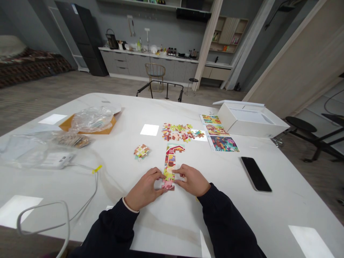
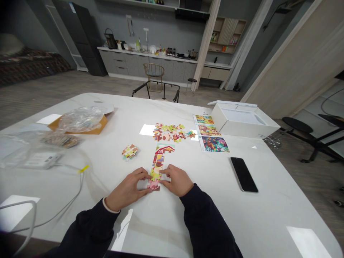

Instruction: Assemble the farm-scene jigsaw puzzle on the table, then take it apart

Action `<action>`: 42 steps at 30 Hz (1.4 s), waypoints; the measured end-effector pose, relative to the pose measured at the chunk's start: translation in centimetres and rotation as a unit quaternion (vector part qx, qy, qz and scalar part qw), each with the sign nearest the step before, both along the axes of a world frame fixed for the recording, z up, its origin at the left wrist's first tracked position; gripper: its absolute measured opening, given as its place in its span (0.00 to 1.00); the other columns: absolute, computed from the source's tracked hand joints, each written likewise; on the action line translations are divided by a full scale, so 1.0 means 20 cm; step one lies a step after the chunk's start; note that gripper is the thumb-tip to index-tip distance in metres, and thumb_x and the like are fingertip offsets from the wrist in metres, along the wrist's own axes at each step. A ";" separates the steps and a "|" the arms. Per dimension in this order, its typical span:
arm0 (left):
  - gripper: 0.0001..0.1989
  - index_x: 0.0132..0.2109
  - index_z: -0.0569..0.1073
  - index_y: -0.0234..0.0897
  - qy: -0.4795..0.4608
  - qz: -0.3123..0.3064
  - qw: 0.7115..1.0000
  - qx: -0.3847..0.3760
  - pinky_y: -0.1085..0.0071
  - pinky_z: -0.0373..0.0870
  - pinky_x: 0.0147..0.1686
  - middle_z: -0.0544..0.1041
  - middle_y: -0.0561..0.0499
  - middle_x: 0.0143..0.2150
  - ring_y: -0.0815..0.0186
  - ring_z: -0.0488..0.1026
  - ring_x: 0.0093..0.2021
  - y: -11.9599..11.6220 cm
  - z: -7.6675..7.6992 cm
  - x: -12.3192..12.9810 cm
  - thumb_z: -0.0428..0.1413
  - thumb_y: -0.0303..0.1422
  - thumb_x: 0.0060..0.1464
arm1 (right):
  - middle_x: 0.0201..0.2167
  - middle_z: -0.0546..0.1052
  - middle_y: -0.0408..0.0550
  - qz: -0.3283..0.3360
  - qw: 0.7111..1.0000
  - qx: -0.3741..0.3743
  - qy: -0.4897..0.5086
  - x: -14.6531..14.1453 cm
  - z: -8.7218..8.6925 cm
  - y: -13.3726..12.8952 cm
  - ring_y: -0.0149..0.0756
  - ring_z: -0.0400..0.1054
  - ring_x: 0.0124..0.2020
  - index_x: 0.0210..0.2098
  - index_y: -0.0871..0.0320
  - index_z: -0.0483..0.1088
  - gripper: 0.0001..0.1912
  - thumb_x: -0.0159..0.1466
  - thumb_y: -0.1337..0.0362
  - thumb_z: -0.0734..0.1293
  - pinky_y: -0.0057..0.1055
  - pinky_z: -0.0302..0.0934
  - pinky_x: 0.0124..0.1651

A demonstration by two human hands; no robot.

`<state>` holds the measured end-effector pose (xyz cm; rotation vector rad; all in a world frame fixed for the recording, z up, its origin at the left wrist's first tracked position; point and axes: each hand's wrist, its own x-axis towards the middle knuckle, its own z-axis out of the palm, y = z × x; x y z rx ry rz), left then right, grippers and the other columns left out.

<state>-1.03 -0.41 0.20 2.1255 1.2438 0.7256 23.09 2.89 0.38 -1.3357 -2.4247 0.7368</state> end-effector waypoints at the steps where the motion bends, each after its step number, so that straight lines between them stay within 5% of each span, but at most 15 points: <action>1: 0.14 0.44 0.77 0.40 0.002 0.000 1.000 0.000 0.61 0.75 0.47 0.75 0.48 0.43 0.59 0.75 0.43 0.00 0.00 0.00 0.66 0.43 0.56 | 0.36 0.73 0.45 -0.001 1.000 -0.001 0.000 0.00 0.00 0.00 0.36 0.71 0.36 0.55 0.51 0.77 0.19 0.65 0.60 0.73 0.32 0.65 0.43; 9: 0.10 0.49 0.77 0.41 0.031 -0.037 0.998 0.038 0.58 0.75 0.51 0.75 0.46 0.46 0.57 0.74 0.47 -0.01 0.03 -0.01 0.62 0.35 0.60 | 0.37 0.73 0.45 -0.004 1.000 -0.010 0.000 0.00 0.01 0.00 0.37 0.71 0.37 0.55 0.51 0.77 0.19 0.65 0.59 0.73 0.33 0.65 0.44; 23: 0.15 0.51 0.75 0.42 0.010 -0.024 1.000 -0.005 0.60 0.75 0.49 0.73 0.48 0.47 0.60 0.74 0.45 0.00 0.00 -0.01 0.65 0.36 0.57 | 0.37 0.73 0.45 -0.004 1.000 -0.008 -0.001 0.00 -0.01 0.00 0.37 0.71 0.37 0.55 0.51 0.76 0.20 0.64 0.60 0.74 0.33 0.64 0.43; 30: 0.14 0.48 0.74 0.41 0.010 -0.051 0.999 0.002 0.60 0.73 0.51 0.74 0.48 0.47 0.59 0.72 0.48 -0.04 0.03 -0.02 0.65 0.36 0.57 | 0.36 0.74 0.47 -0.010 1.000 -0.012 -0.004 -0.01 0.02 0.00 0.36 0.71 0.38 0.54 0.52 0.78 0.15 0.73 0.60 0.63 0.32 0.63 0.45; 42: 0.16 0.48 0.76 0.42 0.023 -0.069 0.997 -0.002 0.58 0.72 0.52 0.73 0.48 0.47 0.57 0.72 0.50 -0.08 0.01 -0.06 0.68 0.36 0.54 | 0.37 0.74 0.44 -0.005 1.000 -0.008 -0.008 0.00 -0.01 0.00 0.36 0.71 0.38 0.55 0.51 0.76 0.16 0.67 0.65 0.70 0.32 0.62 0.44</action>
